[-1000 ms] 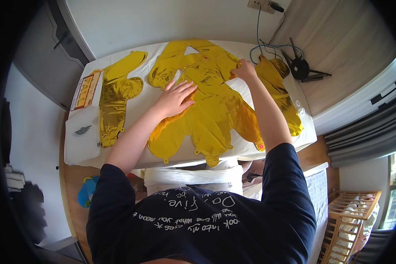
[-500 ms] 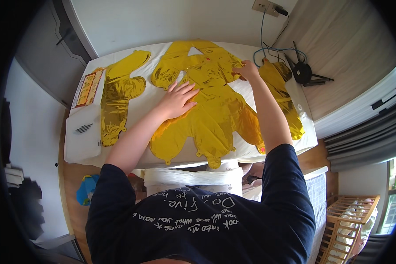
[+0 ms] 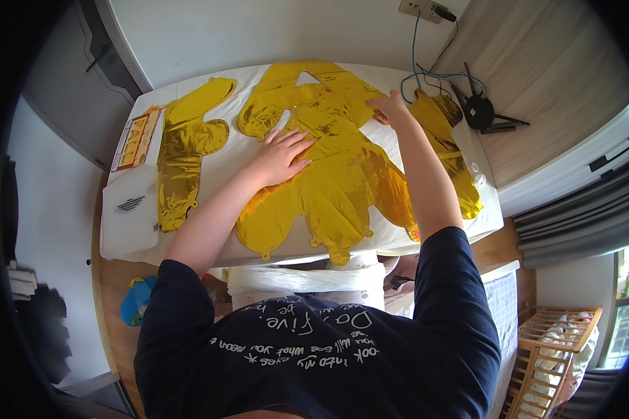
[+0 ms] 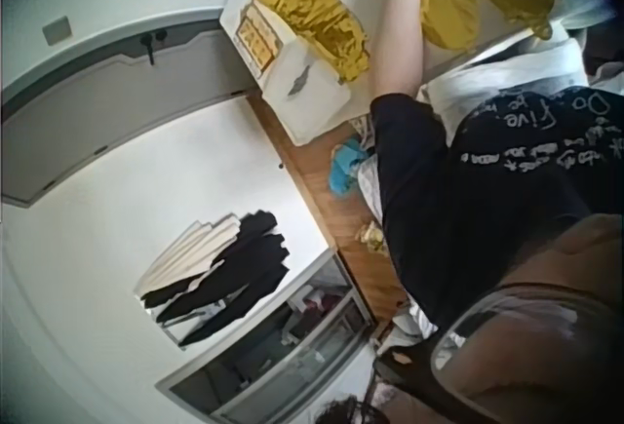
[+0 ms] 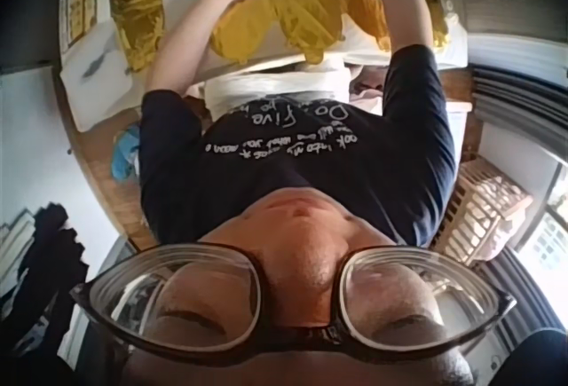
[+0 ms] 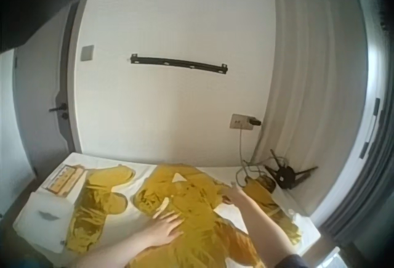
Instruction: Flattening and organizing gold foil letter balloons on a table.
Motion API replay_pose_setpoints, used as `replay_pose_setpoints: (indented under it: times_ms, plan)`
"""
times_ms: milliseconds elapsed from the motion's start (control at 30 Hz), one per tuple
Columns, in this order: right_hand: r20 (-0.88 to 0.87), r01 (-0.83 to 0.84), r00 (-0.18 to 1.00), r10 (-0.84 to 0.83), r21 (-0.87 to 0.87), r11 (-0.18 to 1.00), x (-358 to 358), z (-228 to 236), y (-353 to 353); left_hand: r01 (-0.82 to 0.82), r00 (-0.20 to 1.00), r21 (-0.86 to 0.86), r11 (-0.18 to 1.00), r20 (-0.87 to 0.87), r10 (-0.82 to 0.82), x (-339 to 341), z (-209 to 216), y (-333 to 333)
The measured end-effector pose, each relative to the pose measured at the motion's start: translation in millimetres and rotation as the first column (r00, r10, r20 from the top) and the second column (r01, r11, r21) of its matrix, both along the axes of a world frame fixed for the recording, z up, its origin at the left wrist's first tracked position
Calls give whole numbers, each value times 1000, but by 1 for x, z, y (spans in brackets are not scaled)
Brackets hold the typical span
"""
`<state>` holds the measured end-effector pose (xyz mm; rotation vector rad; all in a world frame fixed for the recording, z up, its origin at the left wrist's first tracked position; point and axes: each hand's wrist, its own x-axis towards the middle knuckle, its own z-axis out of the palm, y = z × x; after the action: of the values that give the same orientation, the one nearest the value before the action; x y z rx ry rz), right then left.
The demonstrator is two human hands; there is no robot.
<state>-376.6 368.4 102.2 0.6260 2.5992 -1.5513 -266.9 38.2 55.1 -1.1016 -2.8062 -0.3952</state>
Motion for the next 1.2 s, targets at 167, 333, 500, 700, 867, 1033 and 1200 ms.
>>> replay_pose_setpoints:
  times_ms: [167,333,500,700,867,1033,1200]
  plan:
    - [64,-9,997,48,-509,861,-6,-9,15,20,1000,12,1000,3,-20,-2,2,7]
    - [-118,-211,971,208,-16,977,25,-8,-27,11,1000,2,1000,4,-11,-5,-2,3]
    - [-270,-279,840,470,529,801,69,0,-67,14,1000,6,1000,-14,-14,-5,-5,1]
    - [-340,-412,583,739,660,628,72,-18,-74,12,1000,17,1000,-14,-12,-6,-8,2]
    - [-350,-440,741,574,393,808,45,-14,-64,24,1000,23,999,-14,-24,-7,-7,6]
    - [-163,-469,807,568,407,784,33,10,-76,7,1000,15,1000,-15,-7,-5,-9,-1]
    - [-255,-456,607,753,664,592,20,-10,-67,18,1000,23,1000,-18,-18,-6,-6,3]
